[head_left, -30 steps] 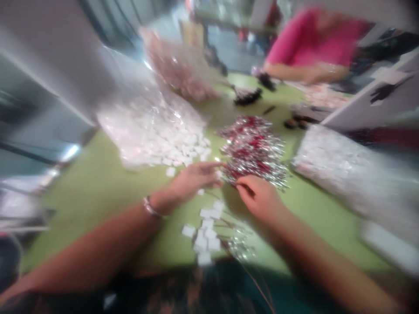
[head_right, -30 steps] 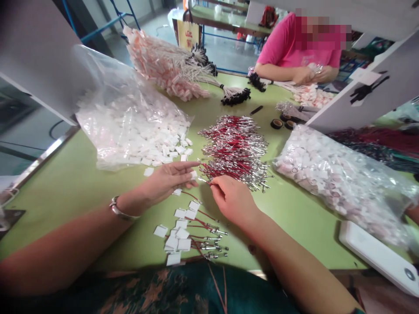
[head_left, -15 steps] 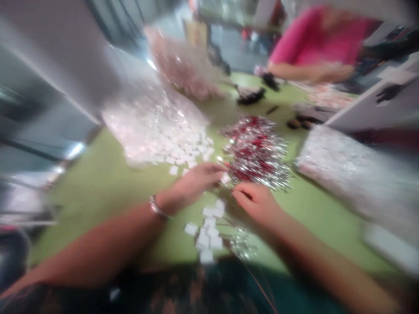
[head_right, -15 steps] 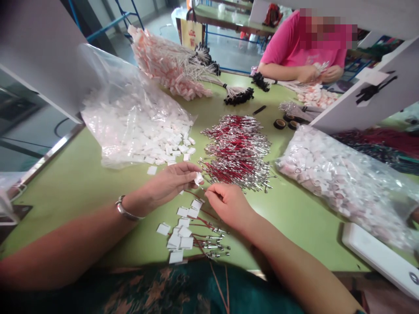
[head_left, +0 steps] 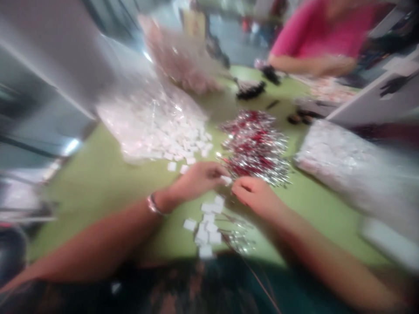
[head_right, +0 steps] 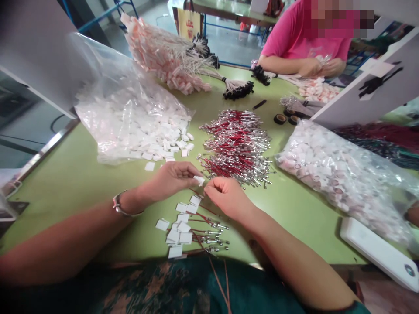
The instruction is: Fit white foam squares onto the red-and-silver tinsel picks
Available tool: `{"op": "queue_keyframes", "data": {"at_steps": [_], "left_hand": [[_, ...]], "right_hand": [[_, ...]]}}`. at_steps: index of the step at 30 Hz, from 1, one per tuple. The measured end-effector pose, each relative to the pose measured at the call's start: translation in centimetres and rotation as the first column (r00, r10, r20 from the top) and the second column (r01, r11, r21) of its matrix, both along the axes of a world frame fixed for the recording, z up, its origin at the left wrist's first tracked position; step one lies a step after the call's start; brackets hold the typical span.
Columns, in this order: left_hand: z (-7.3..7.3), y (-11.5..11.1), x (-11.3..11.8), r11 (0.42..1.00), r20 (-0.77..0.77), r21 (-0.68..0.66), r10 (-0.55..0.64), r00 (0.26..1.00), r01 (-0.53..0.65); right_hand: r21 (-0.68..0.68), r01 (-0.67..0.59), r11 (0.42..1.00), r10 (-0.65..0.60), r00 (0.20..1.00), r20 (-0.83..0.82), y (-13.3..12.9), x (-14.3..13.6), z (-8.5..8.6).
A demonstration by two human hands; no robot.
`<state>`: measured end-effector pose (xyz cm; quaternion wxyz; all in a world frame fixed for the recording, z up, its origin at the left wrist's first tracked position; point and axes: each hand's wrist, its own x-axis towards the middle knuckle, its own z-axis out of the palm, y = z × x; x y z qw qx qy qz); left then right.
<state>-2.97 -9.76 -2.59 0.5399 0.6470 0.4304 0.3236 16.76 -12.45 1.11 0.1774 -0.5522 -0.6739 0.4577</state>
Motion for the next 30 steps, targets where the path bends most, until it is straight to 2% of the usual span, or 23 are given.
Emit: {"op": "queue_keyframes", "data": {"at_steps": [6,10,14,16,19,21,22,23,24,26,28,30], "left_hand": [[-0.5,0.5,-0.5,1.0,-0.025,-0.024,-0.005,1.0,0.004],[-0.6,0.7,-0.7,0.997,-0.015,-0.06,-0.041,0.999,0.04],[-0.8,0.2,-0.1,0.999,0.0,-0.041,0.0,1.0,0.0],[-0.4,0.0,0.2,1.0,-0.034,0.0,0.004,0.999,-0.004],[1.5,0.8,-0.6,0.993,-0.181,0.121,0.036,0.983,-0.014],[3.0,1.8,-2.1,0.957,-0.351,0.262,0.212,0.912,-0.122],[3.6,2.4,-3.1,0.919,-0.436,0.339,0.342,0.833,-0.2],[4.0,2.8,-4.0,0.905,-0.524,0.367,0.391,0.757,-0.214],[4.1,3.2,-4.9,0.91,-0.609,0.369,0.389,0.691,-0.188],[3.6,3.5,-6.0,0.939,-0.728,0.335,0.309,0.612,-0.075],[2.6,3.2,-6.1,0.95,-0.784,0.31,0.231,0.576,0.04],[1.9,2.6,-5.1,0.949,-0.819,0.298,0.197,0.539,0.106]], "right_hand": [[0.117,-0.041,0.992,0.042,0.999,-0.004,-0.1,-0.5,-1.2],[0.094,-0.037,0.995,0.039,0.999,-0.023,0.2,-0.4,-1.3],[0.087,-0.011,0.996,0.013,1.0,-0.022,0.4,-0.4,-1.2],[0.089,-0.012,0.996,0.013,1.0,-0.008,0.4,-0.5,-1.4],[0.172,-0.025,0.985,0.019,0.999,0.04,0.4,-0.5,-2.0],[0.295,-0.086,0.952,0.049,0.99,0.131,0.4,-0.6,-2.7],[0.351,-0.137,0.926,0.071,0.978,0.195,0.4,-0.8,-3.0],[0.388,-0.194,0.901,0.094,0.96,0.263,0.3,-1.0,-3.4],[0.407,-0.249,0.879,0.114,0.938,0.327,0.2,-1.2,-3.6],[0.413,-0.333,0.848,0.142,0.892,0.428,-0.1,-1.7,-3.9],[0.385,-0.418,0.823,0.182,0.836,0.518,-0.6,-2.1,-3.7],[0.333,-0.505,0.796,0.246,0.773,0.585,-1.2,-2.1,-3.2]]}}
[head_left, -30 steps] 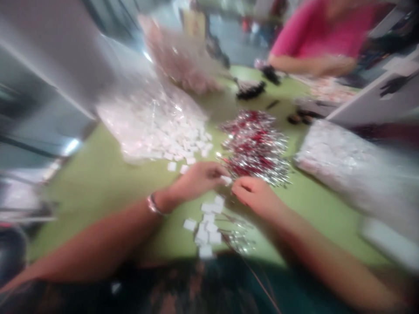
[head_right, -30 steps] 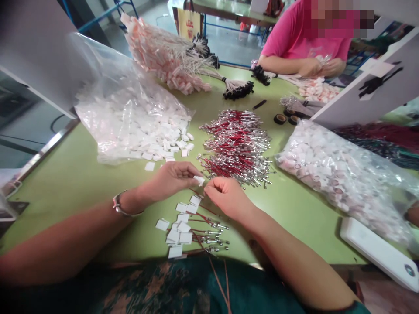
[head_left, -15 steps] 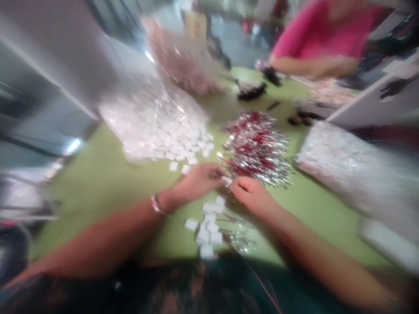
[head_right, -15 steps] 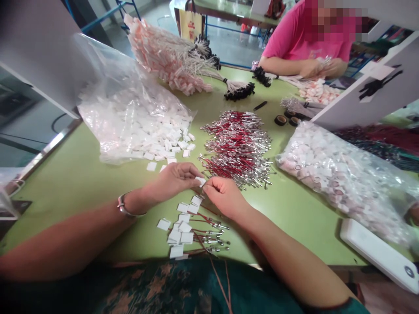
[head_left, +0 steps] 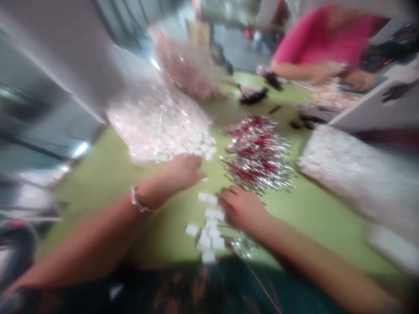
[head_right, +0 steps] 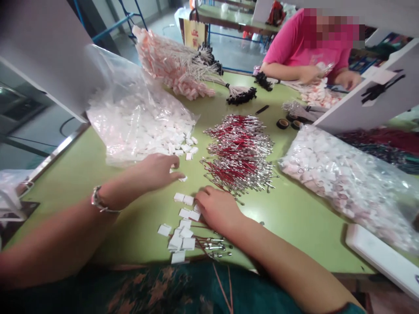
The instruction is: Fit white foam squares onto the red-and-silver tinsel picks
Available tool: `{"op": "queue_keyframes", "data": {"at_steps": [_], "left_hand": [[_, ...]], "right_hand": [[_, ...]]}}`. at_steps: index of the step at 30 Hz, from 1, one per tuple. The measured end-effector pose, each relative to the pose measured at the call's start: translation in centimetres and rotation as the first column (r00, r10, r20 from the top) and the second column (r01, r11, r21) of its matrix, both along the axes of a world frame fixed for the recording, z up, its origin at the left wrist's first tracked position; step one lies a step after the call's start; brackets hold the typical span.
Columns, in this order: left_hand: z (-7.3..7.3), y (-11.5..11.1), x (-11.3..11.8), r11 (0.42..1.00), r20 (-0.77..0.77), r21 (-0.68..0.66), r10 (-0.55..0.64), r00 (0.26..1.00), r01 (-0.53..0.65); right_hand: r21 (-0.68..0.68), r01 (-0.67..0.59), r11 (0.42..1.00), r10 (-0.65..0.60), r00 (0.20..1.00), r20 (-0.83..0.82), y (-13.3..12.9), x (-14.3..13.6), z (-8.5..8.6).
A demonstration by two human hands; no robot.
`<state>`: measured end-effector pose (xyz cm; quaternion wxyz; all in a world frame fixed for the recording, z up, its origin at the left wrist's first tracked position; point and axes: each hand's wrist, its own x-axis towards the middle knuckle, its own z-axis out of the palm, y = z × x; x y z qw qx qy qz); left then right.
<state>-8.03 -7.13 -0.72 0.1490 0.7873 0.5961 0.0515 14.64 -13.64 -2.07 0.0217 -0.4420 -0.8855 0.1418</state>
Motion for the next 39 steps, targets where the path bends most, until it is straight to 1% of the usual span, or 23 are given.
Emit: {"op": "queue_keyframes", "data": {"at_steps": [2,4,6,7,8,9,11,12,14,17,19,21,22,24,26,27,29,30,33,35,37,39], "left_hand": [[-0.3,-0.8,1.5,0.999,-0.064,-0.025,-0.028,0.998,0.026],[-0.1,-1.6,2.9,0.998,-0.118,-0.057,-0.037,0.992,0.03],[0.0,-2.2,3.9,0.996,-0.144,-0.08,-0.057,0.988,0.045],[0.0,-2.4,4.1,0.995,-0.141,-0.074,-0.07,0.988,0.06],[-0.2,-2.5,4.3,0.995,-0.121,-0.056,-0.087,0.989,0.081],[-0.6,-2.4,4.3,0.994,-0.082,-0.025,-0.109,0.991,0.107],[-1.7,-2.1,4.1,0.986,0.036,0.06,-0.156,0.987,0.154],[-2.4,-1.9,3.9,0.981,0.101,0.1,-0.176,0.979,0.166],[-3.8,-1.4,3.6,0.972,0.225,0.165,-0.203,0.953,0.168],[-5.1,-1.0,3.5,0.968,0.386,0.213,-0.21,0.899,0.134],[-5.4,-1.0,3.6,0.969,0.464,0.216,-0.21,0.861,0.119],[-5.1,-1.0,3.7,0.974,0.513,0.202,-0.193,0.836,0.101],[-4.9,-0.9,3.7,0.98,0.536,0.182,-0.162,0.829,0.074],[-4.3,-0.9,3.7,0.995,0.598,0.095,-0.053,0.8,-0.005],[-3.9,-0.9,3.6,0.997,0.689,-0.05,0.076,0.721,-0.057],[-3.7,-0.9,3.6,0.99,0.737,-0.133,0.133,0.663,-0.05],[-3.6,-1.1,3.7,0.962,0.815,-0.271,0.22,0.537,0.018],[-3.5,-1.2,3.8,0.946,0.842,-0.318,0.253,0.476,0.059],[-3.3,-1.6,4.3,0.905,0.89,-0.39,0.324,0.321,0.168],[-3.0,-1.8,4.6,0.876,0.896,-0.431,0.388,0.216,0.214],[-2.8,-1.8,4.8,0.846,0.878,-0.478,0.462,0.125,0.236],[-2.7,-1.8,4.9,0.821,0.857,-0.508,0.513,0.054,0.261]], "right_hand": [[-0.04,-0.043,0.998,0.044,0.999,0.029,-0.5,0.2,0.7],[-0.111,-0.064,0.992,0.064,0.998,0.002,-0.6,0.8,1.3],[-0.166,-0.048,0.985,0.044,0.999,-0.027,-0.2,1.7,1.8],[-0.156,-0.018,0.988,0.012,0.999,-0.038,0.3,2.3,1.9],[-0.11,0.031,0.993,-0.037,0.998,-0.046,0.8,2.8,2.0],[-0.03,0.096,0.995,-0.098,0.994,-0.054,1.3,3.3,1.9],[0.149,0.214,0.965,-0.209,0.977,-0.044,2.4,4.0,1.6],[0.211,0.247,0.946,-0.25,0.968,-0.015,2.8,4.2,1.3],[0.274,0.257,0.927,-0.286,0.955,0.074,3.4,4.2,0.7],[0.311,0.222,0.924,-0.282,0.946,0.163,3.6,3.7,0.1],[0.328,0.227,0.917,-0.292,0.942,0.164,3.5,3.6,0.0],[0.311,0.257,0.915,-0.303,0.947,0.109,3.4,3.8,0.1],[0.292,0.273,0.917,-0.3,0.952,0.052,3.4,3.9,0.2],[0.241,0.307,0.921,-0.292,0.952,-0.094,3.2,4.2,0.5],[0.197,0.338,0.92,-0.296,0.931,-0.214,3.0,4.5,0.6],[0.185,0.344,0.921,-0.296,0.923,-0.246,3.0,4.5,0.5],[0.198,0.318,0.927,-0.258,0.925,-0.278,2.9,4.6,0.4],[0.22,0.294,0.93,-0.225,0.93,-0.29,2.9,4.6,0.4],[0.29,0.233,0.928,-0.126,0.931,-0.344,2.6,4.6,0.4],[0.3,0.22,0.928,-0.099,0.923,-0.371,2.3,4.4,0.6],[0.262,0.214,0.941,-0.1,0.916,-0.387,1.9,4.1,0.9],[0.17,0.212,0.962,-0.127,0.905,-0.407,1.6,3.7,1.2]]}}
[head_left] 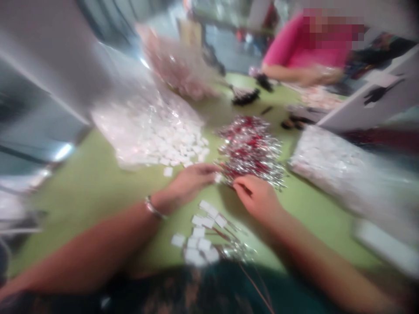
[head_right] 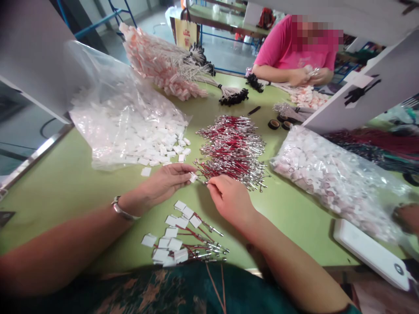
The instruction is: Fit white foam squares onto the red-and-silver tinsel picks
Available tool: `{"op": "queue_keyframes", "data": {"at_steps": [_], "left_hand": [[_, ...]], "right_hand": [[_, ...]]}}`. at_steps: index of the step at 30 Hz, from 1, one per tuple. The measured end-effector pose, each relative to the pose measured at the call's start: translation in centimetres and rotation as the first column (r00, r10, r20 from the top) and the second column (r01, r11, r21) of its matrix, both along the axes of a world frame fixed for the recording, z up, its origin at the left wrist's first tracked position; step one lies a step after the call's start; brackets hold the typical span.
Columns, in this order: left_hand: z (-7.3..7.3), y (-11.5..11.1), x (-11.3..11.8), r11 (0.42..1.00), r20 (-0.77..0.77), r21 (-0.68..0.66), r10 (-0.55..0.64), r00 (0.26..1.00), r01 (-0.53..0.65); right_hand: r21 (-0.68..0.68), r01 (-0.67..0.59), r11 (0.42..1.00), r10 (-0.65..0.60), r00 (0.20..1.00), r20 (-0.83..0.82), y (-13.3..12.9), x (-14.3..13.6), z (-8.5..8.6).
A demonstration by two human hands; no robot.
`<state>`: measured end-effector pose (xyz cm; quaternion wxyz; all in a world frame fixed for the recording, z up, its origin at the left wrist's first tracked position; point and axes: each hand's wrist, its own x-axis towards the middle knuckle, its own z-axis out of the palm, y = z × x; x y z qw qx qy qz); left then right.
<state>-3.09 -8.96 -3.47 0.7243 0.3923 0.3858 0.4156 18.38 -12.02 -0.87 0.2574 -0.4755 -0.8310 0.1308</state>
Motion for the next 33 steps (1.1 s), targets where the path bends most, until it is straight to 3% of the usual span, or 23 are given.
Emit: {"op": "queue_keyframes", "data": {"at_steps": [4,8,14,18,21,25,30,33], "left_hand": [[0.0,0.0,0.0,0.999,0.104,-0.033,-0.012,0.995,0.015],[0.0,-0.1,0.0,0.999,0.073,-0.024,-0.028,0.997,0.03],[-0.4,-0.1,-0.3,0.988,-0.142,0.144,-0.03,0.989,0.05],[-0.8,0.0,-0.5,0.973,-0.206,0.208,-0.055,0.977,0.099],[-0.9,0.0,-0.5,0.964,-0.333,0.218,-0.071,0.94,0.15],[-1.3,-0.4,-0.3,0.952,-0.505,0.189,-0.116,0.856,0.24],[-1.6,-1.1,0.4,0.945,-0.454,0.156,-0.189,0.871,0.287],[-0.6,-1.0,0.6,0.93,-0.465,0.183,-0.205,0.861,0.32]], "right_hand": [[-0.259,0.02,0.966,-0.05,0.993,-0.108,-0.1,-0.8,0.6],[-0.515,0.045,0.856,-0.129,0.983,-0.129,0.1,-1.2,1.5],[-0.671,0.015,0.741,-0.164,0.973,-0.16,0.2,-1.2,2.5],[-0.73,0.069,0.68,-0.223,0.968,-0.116,0.4,-1.1,2.6],[-0.722,0.105,0.684,-0.24,0.967,-0.087,0.4,-1.3,2.5],[-0.672,0.112,0.732,-0.218,0.973,-0.076,0.0,-1.9,2.0],[-0.615,0.05,0.787,-0.169,0.976,-0.137,-0.2,-2.2,0.7],[-0.548,0.021,0.836,-0.122,0.981,-0.148,-0.1,-2.1,-0.2]]}}
